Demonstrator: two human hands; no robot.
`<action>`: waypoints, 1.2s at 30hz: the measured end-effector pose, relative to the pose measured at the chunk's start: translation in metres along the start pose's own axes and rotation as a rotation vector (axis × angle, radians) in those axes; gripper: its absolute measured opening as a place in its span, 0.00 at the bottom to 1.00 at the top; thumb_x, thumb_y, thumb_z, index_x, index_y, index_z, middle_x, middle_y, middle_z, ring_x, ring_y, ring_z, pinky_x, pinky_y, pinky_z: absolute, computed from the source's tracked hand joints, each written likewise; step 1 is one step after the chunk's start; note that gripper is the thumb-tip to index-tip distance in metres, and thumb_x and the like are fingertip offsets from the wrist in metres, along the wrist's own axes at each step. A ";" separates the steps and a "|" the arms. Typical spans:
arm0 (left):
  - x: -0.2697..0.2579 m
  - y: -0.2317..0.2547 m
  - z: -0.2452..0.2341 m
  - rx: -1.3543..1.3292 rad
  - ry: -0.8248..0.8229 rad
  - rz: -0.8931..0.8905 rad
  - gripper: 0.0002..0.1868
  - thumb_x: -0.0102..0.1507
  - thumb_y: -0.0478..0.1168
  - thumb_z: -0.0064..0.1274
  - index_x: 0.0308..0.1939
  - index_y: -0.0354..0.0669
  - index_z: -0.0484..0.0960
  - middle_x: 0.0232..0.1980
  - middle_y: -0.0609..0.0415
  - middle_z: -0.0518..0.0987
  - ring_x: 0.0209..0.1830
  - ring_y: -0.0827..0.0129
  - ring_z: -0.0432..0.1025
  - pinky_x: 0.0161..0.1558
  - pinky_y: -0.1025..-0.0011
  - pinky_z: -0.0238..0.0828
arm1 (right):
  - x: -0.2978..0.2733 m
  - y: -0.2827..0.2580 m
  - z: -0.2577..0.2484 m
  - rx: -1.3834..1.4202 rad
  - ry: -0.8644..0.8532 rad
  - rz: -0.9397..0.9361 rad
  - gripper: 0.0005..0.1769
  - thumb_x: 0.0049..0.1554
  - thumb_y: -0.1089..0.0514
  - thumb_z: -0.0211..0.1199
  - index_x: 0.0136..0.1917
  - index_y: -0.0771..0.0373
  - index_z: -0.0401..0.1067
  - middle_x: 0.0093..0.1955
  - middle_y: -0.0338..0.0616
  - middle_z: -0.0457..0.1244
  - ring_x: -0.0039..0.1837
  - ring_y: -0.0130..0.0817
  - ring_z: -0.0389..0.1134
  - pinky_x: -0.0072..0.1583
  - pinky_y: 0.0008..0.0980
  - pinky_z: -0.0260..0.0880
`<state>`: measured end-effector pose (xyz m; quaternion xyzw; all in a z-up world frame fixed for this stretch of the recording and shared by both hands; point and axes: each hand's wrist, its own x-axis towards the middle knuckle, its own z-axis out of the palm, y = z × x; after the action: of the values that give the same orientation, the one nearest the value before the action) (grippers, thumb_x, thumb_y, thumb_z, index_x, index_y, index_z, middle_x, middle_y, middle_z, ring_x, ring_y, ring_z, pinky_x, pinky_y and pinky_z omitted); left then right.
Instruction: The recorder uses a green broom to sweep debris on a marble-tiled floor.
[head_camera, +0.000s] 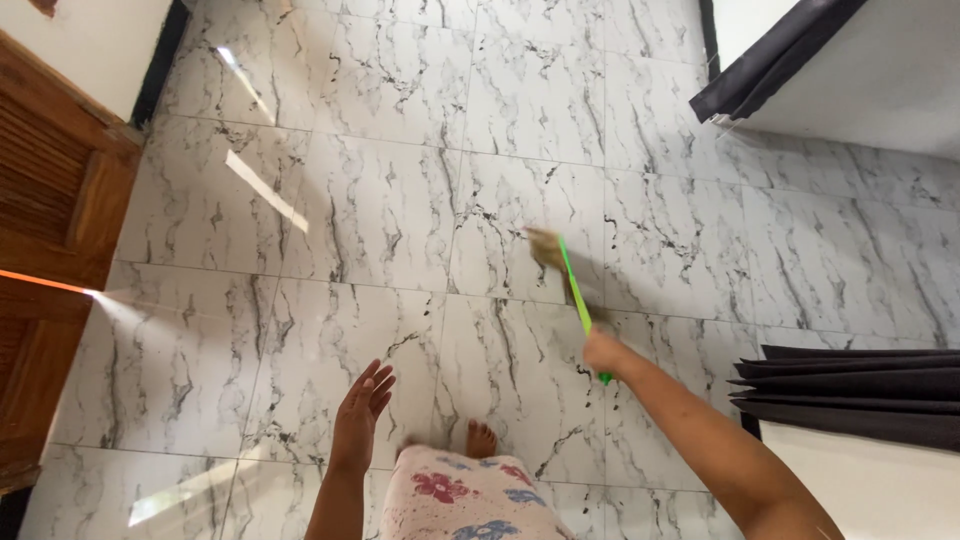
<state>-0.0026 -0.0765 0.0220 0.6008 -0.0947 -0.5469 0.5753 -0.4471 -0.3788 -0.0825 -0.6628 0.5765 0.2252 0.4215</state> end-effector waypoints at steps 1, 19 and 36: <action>0.003 0.009 -0.001 0.004 0.007 -0.002 0.28 0.72 0.49 0.37 0.74 0.46 0.67 0.71 0.49 0.74 0.71 0.62 0.67 0.70 0.64 0.61 | -0.010 -0.011 0.004 0.251 0.021 0.045 0.16 0.59 0.64 0.59 0.61 0.67 0.66 0.36 0.46 0.64 0.32 0.32 0.65 0.34 0.37 0.68; 0.143 0.133 -0.113 0.052 0.001 -0.029 0.28 0.71 0.46 0.38 0.75 0.45 0.65 0.72 0.50 0.73 0.71 0.63 0.67 0.70 0.64 0.60 | 0.121 -0.441 0.121 0.759 -0.410 -0.069 0.25 0.56 0.69 0.64 0.65 0.57 0.64 0.38 0.51 0.67 0.31 0.36 0.66 0.31 0.38 0.66; 0.272 0.212 -0.088 0.054 -0.147 0.026 0.27 0.71 0.46 0.38 0.75 0.46 0.65 0.73 0.50 0.71 0.73 0.63 0.65 0.73 0.64 0.57 | 0.093 -0.325 -0.049 0.875 0.216 0.323 0.37 0.60 0.67 0.58 0.74 0.56 0.41 0.36 0.45 0.60 0.31 0.35 0.61 0.30 0.35 0.62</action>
<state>0.2788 -0.2948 0.0180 0.5730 -0.1591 -0.5793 0.5575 -0.1246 -0.4793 -0.0317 -0.3446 0.7532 -0.0461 0.5584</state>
